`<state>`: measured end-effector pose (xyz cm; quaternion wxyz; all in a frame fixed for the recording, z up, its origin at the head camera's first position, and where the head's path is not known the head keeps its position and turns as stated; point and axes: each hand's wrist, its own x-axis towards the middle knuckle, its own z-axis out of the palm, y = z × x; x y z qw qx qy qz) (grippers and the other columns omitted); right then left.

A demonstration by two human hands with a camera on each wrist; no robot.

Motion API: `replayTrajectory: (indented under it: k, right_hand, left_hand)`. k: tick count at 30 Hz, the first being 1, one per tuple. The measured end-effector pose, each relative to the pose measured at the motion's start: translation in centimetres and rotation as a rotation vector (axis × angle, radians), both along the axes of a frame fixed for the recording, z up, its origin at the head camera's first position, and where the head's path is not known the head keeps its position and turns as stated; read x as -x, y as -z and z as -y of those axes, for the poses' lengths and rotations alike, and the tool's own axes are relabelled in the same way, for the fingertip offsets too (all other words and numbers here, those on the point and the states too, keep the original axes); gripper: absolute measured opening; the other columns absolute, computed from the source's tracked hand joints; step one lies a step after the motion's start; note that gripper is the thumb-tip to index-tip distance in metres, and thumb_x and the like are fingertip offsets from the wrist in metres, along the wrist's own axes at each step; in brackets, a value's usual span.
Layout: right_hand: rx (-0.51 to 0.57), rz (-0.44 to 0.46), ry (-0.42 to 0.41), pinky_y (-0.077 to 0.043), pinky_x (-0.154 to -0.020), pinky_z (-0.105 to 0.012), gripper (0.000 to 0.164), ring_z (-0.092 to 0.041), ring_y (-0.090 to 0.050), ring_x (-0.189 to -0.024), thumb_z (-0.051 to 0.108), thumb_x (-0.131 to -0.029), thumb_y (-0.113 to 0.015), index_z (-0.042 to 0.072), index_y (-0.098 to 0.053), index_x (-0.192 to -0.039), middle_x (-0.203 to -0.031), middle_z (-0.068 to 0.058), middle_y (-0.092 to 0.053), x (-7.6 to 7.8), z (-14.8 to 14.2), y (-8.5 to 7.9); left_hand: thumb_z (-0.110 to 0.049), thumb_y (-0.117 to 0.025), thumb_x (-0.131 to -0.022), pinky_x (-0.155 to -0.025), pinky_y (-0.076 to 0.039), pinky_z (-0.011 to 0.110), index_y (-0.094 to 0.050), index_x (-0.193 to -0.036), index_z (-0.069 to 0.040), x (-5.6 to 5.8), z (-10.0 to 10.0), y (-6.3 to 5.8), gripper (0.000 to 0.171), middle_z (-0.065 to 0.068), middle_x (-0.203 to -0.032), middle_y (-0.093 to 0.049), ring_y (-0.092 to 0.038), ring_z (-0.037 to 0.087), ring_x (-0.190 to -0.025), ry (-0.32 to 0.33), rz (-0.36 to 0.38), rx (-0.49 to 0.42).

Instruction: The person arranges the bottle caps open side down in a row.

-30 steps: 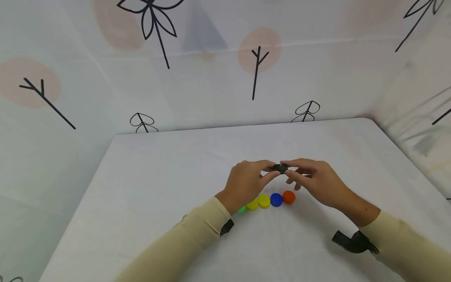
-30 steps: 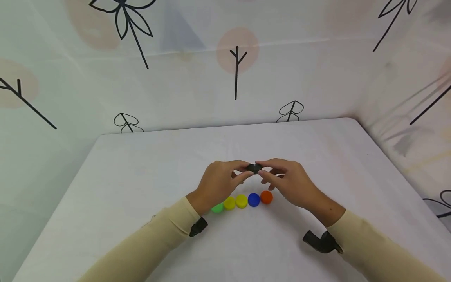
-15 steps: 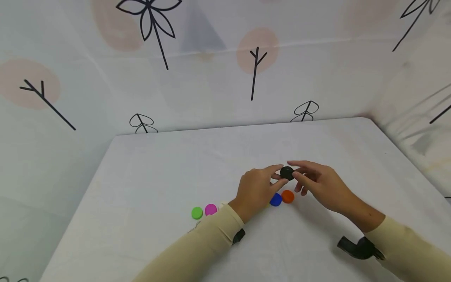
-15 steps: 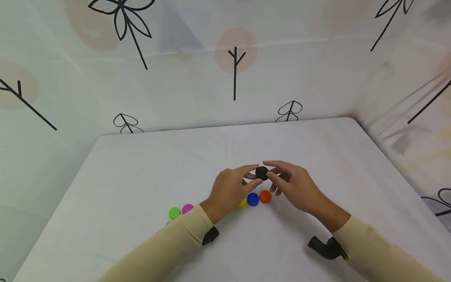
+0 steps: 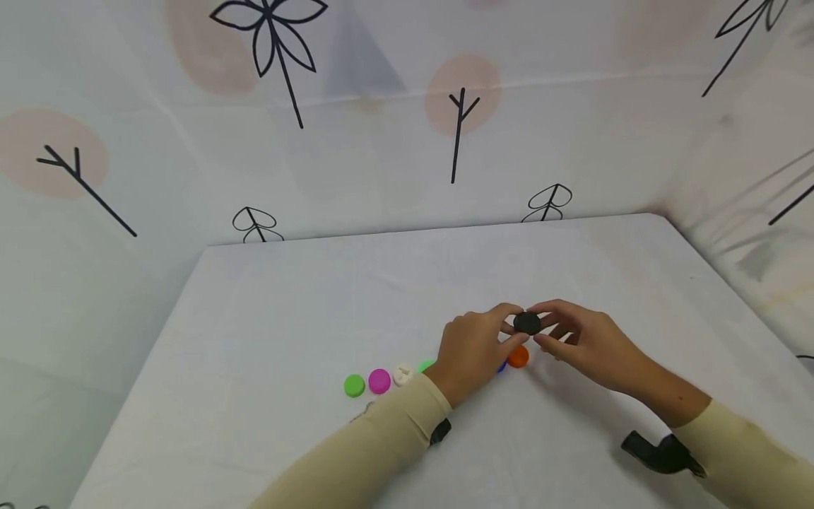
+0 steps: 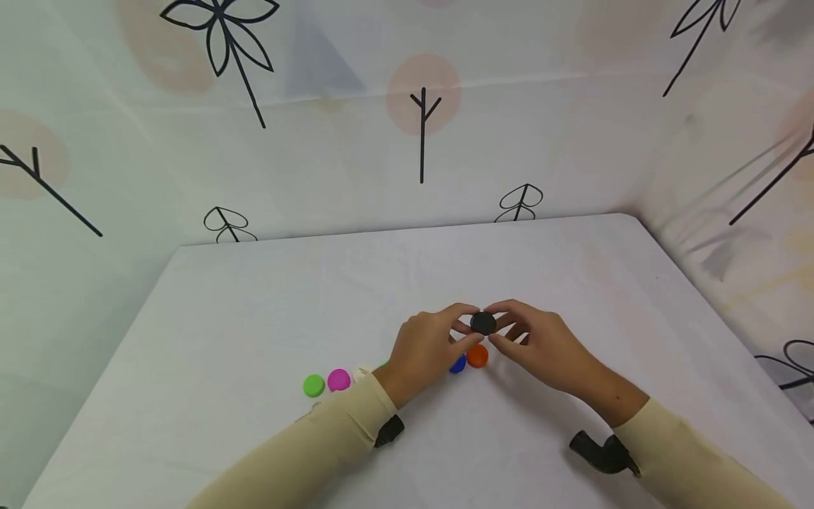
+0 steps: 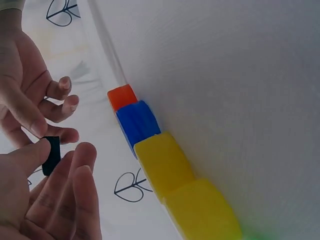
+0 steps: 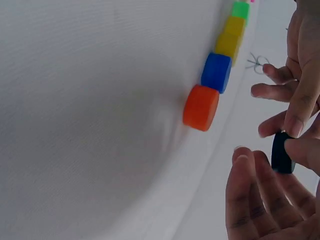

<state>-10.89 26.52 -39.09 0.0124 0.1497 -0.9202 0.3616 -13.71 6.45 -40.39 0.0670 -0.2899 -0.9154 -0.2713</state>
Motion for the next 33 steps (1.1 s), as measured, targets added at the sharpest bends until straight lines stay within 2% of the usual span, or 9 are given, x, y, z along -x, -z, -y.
replayTrajectory:
  k: [4,8,13,20,26,33]
  right_hand:
    - [-0.075,-0.07,-0.017,-0.056,-0.065,-0.022,0.034,-0.002,-0.067,-0.077,0.011,-0.087,-0.078,0.013,-0.066,-0.118,-0.097,0.001,-0.075,0.0,-0.5,0.3]
    - [-0.111,-0.097,-0.045,-0.056,-0.064,-0.022,0.033,0.0,-0.065,-0.075,0.012,-0.084,-0.081,0.011,-0.068,-0.115,-0.096,0.003,-0.074,0.1,-1.1,0.6]
    - [-0.169,-0.049,-0.057,-0.055,-0.063,-0.022,0.032,-0.001,-0.065,-0.075,0.012,-0.084,-0.08,0.01,-0.069,-0.114,-0.095,0.004,-0.073,0.2,-1.5,1.0]
    - [-0.204,0.045,-0.056,-0.053,-0.061,-0.021,0.031,-0.001,-0.062,-0.074,0.012,-0.083,-0.08,0.009,-0.071,-0.113,-0.094,0.004,-0.073,0.3,-1.7,1.5]
    - [-0.233,0.067,-0.055,-0.05,-0.059,-0.02,0.029,0.0,-0.059,-0.071,0.012,-0.083,-0.08,0.009,-0.072,-0.111,-0.085,0.008,-0.07,0.4,-1.8,1.8]
    - [-0.248,0.068,-0.058,-0.047,-0.058,-0.021,0.031,-0.001,-0.057,-0.07,0.013,-0.081,-0.082,0.008,-0.072,-0.109,-0.082,0.009,-0.068,0.3,-1.8,2.0]
  left_hand:
    - [-0.04,-0.072,-0.092,-0.057,-0.041,0.012,-0.069,-0.121,-0.027,0.0,-0.5,0.1,0.032,-0.014,-0.099,-0.077,-0.069,0.001,-0.079,0.004,0.018,0.02]
    - [-0.043,-0.073,-0.09,-0.064,-0.046,0.016,-0.072,-0.116,-0.028,-0.1,-1.1,0.3,0.029,-0.015,-0.102,-0.074,-0.063,0.004,-0.087,-0.001,0.005,0.072]
    - [-0.044,-0.073,-0.09,-0.072,-0.047,0.019,-0.073,-0.111,-0.027,-0.1,-1.7,0.6,0.028,-0.011,-0.101,-0.072,-0.06,0.007,-0.087,0.007,-0.025,0.147]
    - [-0.045,-0.071,-0.091,-0.073,-0.043,0.023,-0.073,-0.11,-0.028,-0.2,-2.3,1.1,0.025,-0.013,-0.097,-0.069,-0.058,0.005,-0.082,0.01,0.042,0.214]
    - [-0.044,-0.072,-0.091,-0.071,-0.038,0.024,-0.074,-0.11,-0.03,-0.3,-2.7,1.2,0.025,-0.014,-0.096,-0.069,-0.056,0.004,-0.08,0.009,0.054,0.248]
    - [-0.044,-0.07,-0.092,-0.074,-0.039,0.027,-0.072,-0.116,-0.031,-0.5,-2.8,1.2,0.027,-0.013,-0.104,-0.07,-0.058,0.006,-0.086,0.021,0.068,0.3]
